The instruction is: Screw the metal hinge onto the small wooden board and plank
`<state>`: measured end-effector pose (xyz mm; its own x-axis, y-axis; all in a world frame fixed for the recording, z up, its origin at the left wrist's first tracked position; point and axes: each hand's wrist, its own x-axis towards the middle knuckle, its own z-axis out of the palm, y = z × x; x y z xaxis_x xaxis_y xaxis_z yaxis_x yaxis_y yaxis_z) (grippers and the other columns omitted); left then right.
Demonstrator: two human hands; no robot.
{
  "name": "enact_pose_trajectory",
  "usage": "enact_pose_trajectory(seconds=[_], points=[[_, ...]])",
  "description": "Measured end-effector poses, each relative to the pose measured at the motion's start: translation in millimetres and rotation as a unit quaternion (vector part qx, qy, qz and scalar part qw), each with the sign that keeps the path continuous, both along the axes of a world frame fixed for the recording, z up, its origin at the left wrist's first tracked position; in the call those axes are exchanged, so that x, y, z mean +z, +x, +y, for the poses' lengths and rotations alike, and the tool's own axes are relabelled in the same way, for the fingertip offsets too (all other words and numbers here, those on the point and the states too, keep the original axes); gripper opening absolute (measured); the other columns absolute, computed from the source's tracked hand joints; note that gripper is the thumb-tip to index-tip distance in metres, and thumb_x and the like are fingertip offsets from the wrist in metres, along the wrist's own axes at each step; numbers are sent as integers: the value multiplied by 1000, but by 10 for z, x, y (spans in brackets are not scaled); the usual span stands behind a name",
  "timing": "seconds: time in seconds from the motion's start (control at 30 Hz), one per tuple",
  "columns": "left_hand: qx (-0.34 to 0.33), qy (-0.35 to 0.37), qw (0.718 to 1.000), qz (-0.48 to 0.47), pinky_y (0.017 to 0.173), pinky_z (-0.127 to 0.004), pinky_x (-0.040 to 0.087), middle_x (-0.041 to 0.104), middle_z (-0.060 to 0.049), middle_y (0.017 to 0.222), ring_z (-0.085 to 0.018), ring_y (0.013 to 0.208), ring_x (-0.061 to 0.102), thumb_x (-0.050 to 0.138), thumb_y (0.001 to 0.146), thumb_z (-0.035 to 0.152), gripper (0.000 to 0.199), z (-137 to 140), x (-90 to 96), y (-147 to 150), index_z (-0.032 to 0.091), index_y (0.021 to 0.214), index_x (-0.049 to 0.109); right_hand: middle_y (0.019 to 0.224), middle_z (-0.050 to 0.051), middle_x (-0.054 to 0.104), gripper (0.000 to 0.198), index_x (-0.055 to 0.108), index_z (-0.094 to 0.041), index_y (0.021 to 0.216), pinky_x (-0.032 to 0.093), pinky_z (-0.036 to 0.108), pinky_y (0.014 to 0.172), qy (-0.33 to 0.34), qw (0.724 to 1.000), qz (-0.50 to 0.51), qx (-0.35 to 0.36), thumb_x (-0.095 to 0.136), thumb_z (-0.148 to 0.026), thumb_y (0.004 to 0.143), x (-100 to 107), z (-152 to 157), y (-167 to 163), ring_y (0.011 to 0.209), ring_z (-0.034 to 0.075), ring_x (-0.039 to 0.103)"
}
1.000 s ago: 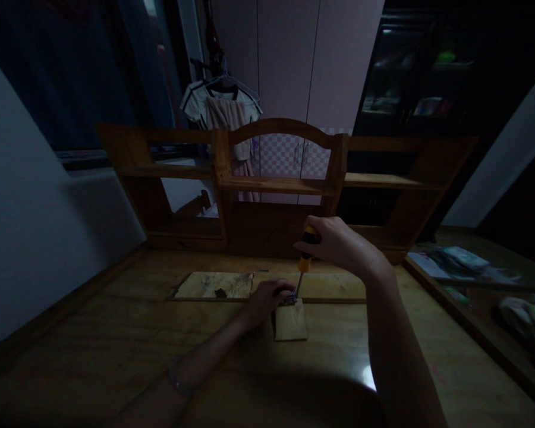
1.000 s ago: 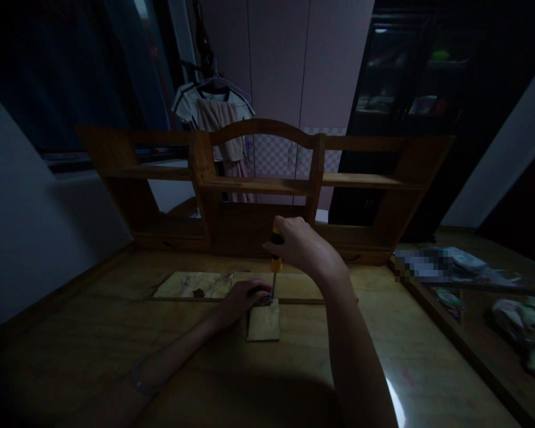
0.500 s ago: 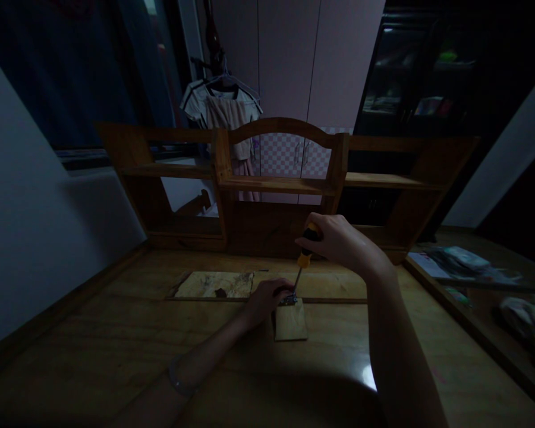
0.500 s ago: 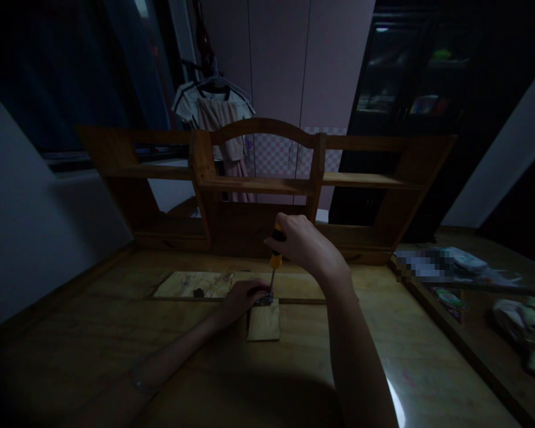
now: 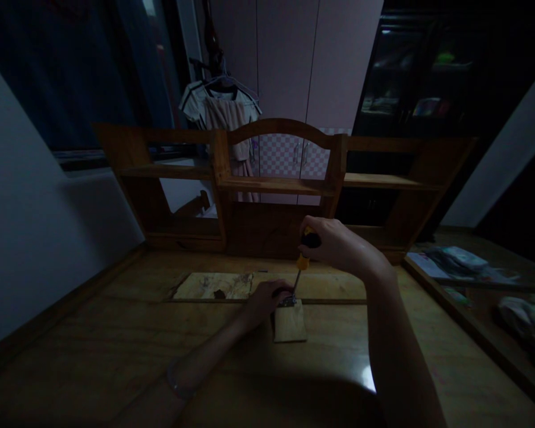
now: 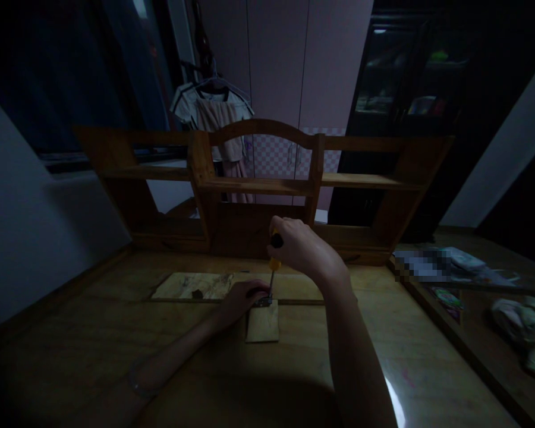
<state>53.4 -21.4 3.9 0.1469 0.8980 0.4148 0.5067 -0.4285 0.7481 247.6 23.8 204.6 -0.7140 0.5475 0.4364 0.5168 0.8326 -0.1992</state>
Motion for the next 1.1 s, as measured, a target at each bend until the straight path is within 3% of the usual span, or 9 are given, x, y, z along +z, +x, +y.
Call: enact_pose_trajectory(seconds=[0.1,0.27,0.37,0.5,0.67,0.73,0.87,0.97,1.1], points=[[-5,0,1000,-3,90,-21,43,69,4,102,-14,97,63,62,89,15,19,-5,15,8,22,105,70,92,0,56,23,56,-17,97,38,22,75,0,1000,-9,26,69,-10,80,10,-52,-26,83,15,53],[2,-9,1000,-5,89,-21,44,69,2,101,-16,95,63,60,89,15,18,-19,52,32,21,103,71,86,2,57,20,57,-17,94,37,25,68,7,1000,4,-20,66,-35,94,25,-51,-125,79,17,54],[1,-11,1000,-13,89,-21,44,69,3,100,-15,95,64,62,88,15,19,-26,61,39,22,103,71,87,1,56,11,56,-17,95,37,25,70,21,999,10,-27,64,-23,92,6,-33,-166,80,17,54],[-12,-14,999,-28,88,-20,44,69,4,99,-15,94,63,64,86,12,21,-9,67,25,23,102,71,98,3,55,22,52,-17,103,37,26,81,17,1000,21,7,64,-19,85,-11,-56,-176,90,19,53],[-63,-34,997,-11,84,-21,44,69,3,97,-15,92,63,63,86,12,20,62,101,-11,22,101,71,83,1,55,18,54,-17,92,33,28,67,39,998,-4,-57,58,-34,97,-3,-77,-215,77,18,54],[-79,-31,996,4,85,-21,44,68,3,98,-14,92,63,64,87,13,19,91,119,-27,22,102,70,87,1,55,9,54,-17,95,32,27,66,55,997,-5,-56,61,-24,93,3,-84,-219,78,17,54],[-75,-12,994,74,87,-22,42,67,2,102,-16,95,61,67,87,19,18,137,150,-65,22,105,69,100,2,52,27,50,-18,105,35,26,73,39,999,19,-9,67,-20,84,21,-112,-195,85,17,54],[-78,-19,990,118,86,-24,42,67,0,104,-18,95,61,67,88,20,24,157,189,-80,23,111,67,91,1,53,21,52,-18,98,34,28,69,54,997,4,-58,64,-33,92,26,-115,-195,78,18,54],[-86,-18,982,168,83,-25,42,66,-2,105,-19,92,61,69,86,20,31,159,284,-67,22,116,64,90,1,53,11,52,-18,95,32,29,65,86,993,-17,-82,61,-23,91,14,-102,-203,81,18,56]])
